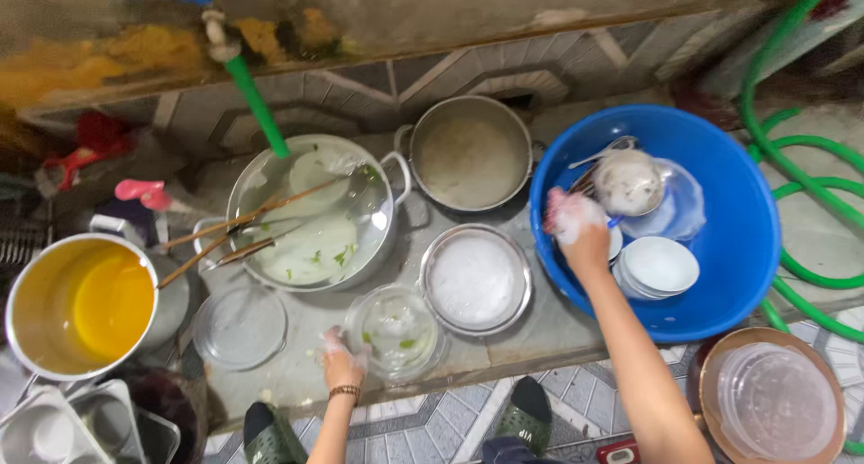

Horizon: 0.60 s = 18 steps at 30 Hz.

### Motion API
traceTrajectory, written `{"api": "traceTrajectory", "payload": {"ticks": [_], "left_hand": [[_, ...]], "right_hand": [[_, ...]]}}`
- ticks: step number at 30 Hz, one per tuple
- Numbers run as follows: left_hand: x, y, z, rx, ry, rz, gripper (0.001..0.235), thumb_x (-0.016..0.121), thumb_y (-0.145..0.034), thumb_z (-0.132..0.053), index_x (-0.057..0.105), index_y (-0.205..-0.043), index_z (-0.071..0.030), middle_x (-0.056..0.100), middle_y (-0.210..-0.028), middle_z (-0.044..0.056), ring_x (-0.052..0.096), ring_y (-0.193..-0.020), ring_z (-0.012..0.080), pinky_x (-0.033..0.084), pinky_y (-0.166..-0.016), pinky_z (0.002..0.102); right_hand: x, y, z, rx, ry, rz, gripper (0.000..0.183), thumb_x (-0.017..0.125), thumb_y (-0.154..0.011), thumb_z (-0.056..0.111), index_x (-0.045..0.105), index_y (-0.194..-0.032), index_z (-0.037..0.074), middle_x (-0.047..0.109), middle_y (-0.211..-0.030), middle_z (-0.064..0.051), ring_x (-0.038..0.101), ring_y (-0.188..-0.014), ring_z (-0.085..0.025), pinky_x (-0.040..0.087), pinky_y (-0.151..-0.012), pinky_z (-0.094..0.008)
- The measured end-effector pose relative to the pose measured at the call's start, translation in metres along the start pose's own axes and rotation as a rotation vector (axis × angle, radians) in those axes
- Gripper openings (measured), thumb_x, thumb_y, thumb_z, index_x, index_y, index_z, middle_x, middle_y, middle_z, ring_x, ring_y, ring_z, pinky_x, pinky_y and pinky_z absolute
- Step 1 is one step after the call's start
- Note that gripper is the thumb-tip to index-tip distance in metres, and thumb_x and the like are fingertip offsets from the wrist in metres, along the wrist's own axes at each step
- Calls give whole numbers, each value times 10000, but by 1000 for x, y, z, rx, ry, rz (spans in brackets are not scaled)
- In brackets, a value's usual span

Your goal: The person washes various kitchen items, including chopsticks, spoons, and plates, using a pink scrubbing cloth and soapy water. They scrub each item thoroughly and place the cleaned items into a blue basin to the right.

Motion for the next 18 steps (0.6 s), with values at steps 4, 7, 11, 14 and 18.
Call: {"api": "traceTrajectory", "payload": {"ticks": [4,7,11,14,18], "left_hand": [[44,-2,42,-127,160,189,721,696,-824,-142,425,-1491,-189,698,-1172,201,688,-1041,427,544,-877,486],[49,-16,48,-116,80,247,720,700,-797,-123,448,-1469,-189,710,-1195,195,693,-1075,405,542,-914,471],[17,-29,42,-22,160,288,704,690,-808,-108,459,-1470,-167,659,-1263,165,657,-1115,342,530,-938,443],[-13,-30,22,-115,256,470,674,679,-837,-119,470,-1475,-171,622,-1312,126,631,-1144,287,524,-959,419],[-64,-30,-55,-103,309,741,634,665,-875,-133,485,-1481,-178,572,-1378,74,596,-1182,214,516,-986,385]], "right_hand": [[76,43,49,19,-336,277,212,758,-798,178,736,-1009,166,728,-1115,-94,685,-1067,-321,550,-910,-414],[147,93,64,233,-396,606,475,845,-705,265,736,-1156,162,705,-1150,-161,662,-1082,-374,520,-934,-446],[173,132,68,173,-282,660,494,833,-707,287,718,-1156,117,712,-1150,-184,654,-1086,-382,513,-935,-470],[184,148,67,291,-181,877,476,812,-756,360,723,-1177,157,731,-1127,-160,678,-1092,-353,536,-950,-451],[184,146,71,275,-57,965,522,832,-748,421,705,-1168,137,721,-1139,-158,678,-1097,-343,544,-943,-445]]}}
Point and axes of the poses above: each hand's wrist, its own y-axis away from the middle knuckle, its own x-axis out of the palm, z = x × y, the point moved 8 cm from there along -y, towards the middle knuckle
